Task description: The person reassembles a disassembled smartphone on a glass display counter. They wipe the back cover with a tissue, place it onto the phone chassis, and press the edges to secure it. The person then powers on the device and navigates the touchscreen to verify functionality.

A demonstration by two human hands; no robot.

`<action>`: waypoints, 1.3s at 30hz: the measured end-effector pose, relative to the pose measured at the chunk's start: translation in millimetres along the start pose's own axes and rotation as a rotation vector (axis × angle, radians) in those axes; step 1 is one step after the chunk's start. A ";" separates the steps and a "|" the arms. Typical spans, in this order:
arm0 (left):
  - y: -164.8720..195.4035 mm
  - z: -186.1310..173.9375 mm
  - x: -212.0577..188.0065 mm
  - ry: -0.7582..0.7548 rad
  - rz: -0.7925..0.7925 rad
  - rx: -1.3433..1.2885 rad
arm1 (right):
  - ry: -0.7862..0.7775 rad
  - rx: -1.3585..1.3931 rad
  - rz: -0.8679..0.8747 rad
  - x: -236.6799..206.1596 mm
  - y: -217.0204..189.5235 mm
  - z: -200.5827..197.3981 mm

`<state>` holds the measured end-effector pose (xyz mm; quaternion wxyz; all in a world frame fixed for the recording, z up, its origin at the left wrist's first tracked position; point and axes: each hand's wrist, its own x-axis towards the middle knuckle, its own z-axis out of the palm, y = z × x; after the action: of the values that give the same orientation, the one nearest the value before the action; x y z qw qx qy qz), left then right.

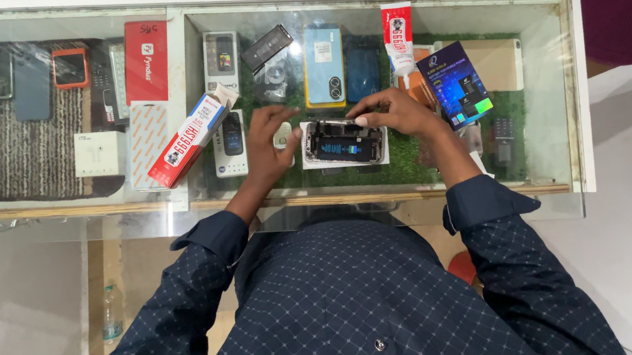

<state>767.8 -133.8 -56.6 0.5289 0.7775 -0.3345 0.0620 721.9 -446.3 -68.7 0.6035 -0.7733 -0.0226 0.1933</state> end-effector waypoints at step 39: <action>-32.1 25.7 1.6 -0.161 -0.026 -0.032 | 0.139 -0.194 -0.009 -18.1 -15.4 21.0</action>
<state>781.3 -149.8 -92.0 0.5133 0.7758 -0.3667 -0.0126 701.4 -427.6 -53.4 0.5267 -0.8395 -0.0025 0.1333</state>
